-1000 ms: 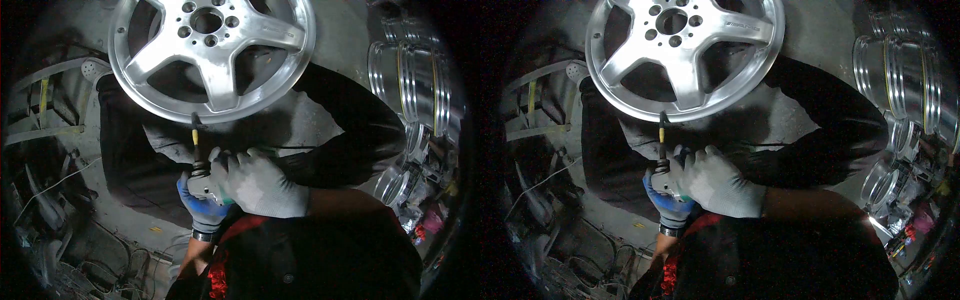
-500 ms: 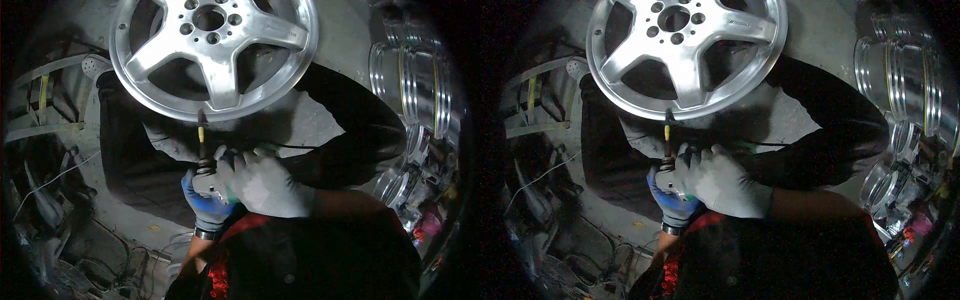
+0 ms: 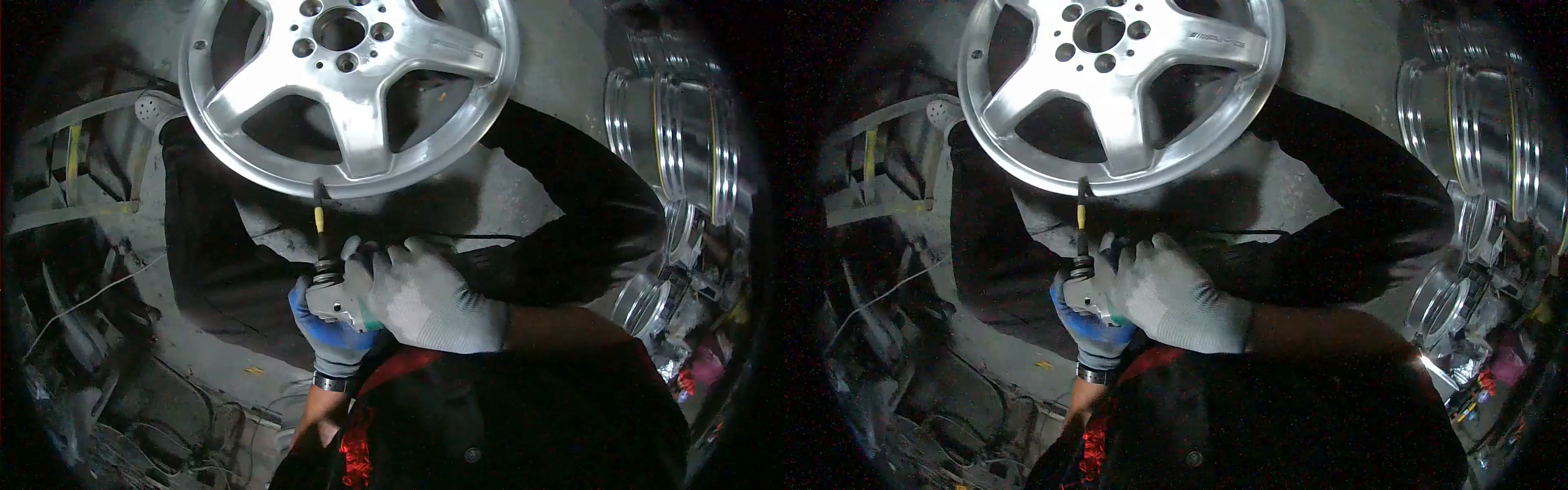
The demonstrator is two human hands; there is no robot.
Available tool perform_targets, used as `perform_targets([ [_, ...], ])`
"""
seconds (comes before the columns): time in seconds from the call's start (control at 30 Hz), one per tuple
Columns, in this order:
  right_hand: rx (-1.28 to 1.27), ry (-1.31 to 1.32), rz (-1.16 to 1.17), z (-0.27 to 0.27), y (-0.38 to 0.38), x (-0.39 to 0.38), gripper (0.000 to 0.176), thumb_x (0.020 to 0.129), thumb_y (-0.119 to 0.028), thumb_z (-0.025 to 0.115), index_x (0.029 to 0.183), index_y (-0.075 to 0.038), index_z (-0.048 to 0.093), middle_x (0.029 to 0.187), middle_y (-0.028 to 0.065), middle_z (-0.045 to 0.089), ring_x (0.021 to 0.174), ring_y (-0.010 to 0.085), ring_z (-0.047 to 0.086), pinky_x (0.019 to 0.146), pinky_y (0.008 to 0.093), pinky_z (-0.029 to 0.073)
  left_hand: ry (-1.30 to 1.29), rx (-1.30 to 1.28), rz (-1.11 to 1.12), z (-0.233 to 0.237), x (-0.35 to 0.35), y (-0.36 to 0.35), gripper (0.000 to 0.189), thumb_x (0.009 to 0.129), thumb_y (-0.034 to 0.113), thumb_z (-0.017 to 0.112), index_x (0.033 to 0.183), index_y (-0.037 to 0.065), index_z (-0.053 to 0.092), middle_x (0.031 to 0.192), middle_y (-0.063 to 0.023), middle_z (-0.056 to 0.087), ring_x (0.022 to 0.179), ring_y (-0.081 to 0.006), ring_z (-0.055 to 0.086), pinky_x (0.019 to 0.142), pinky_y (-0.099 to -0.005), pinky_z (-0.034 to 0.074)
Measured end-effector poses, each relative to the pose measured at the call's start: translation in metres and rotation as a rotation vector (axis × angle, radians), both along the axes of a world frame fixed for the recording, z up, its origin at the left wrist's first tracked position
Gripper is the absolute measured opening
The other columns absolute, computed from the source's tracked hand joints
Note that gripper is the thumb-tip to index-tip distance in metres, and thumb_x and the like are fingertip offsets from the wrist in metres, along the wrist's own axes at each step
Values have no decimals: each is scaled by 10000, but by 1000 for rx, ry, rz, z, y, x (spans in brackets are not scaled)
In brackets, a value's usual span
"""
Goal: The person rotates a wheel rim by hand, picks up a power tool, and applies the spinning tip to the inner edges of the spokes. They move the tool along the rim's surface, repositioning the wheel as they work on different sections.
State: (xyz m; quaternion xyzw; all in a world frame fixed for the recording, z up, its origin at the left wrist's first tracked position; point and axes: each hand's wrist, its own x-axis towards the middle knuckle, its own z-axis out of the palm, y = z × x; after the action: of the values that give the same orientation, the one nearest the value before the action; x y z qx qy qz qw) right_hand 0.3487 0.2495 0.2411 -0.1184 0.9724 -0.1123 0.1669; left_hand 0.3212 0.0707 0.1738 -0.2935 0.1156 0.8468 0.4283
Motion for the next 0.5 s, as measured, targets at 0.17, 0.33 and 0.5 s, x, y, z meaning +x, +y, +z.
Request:
perform_targets([
  [0.17, -46, 108, -51, 0, 18, 19, 506, 862, -241, 616, 1266, 63, 614, 966, 166, 692, 780, 249, 647, 750, 423, 517, -123, 116, 16, 1, 14, 20, 759, 978, 585, 487, 1517, 50, 498, 1540, -172, 526, 1425, -361, 468, 1242, -517, 287],
  [0.33, -66, 74, -48, 8, 38, 31, 512, 850, -257, 630, 1245, 68, 618, 955, 176, 684, 806, 264, 652, 753, 430, 519, -279, 121, -53, -33, 36, 10, 702, 959, 530, 540, 1472, 51, 531, 1513, -197, 538, 1394, -371, 500, 1199, -535, 363],
  [0.5, -76, 129, -39, -3, 24, 22, 513, 849, -258, 634, 1246, 66, 618, 927, 166, 686, 807, 260, 653, 748, 424, 515, -222, 65, -72, -5, 14, 16, 732, 959, 537, 542, 1506, 52, 506, 1514, -184, 549, 1409, -364, 488, 1225, -518, 332],
])
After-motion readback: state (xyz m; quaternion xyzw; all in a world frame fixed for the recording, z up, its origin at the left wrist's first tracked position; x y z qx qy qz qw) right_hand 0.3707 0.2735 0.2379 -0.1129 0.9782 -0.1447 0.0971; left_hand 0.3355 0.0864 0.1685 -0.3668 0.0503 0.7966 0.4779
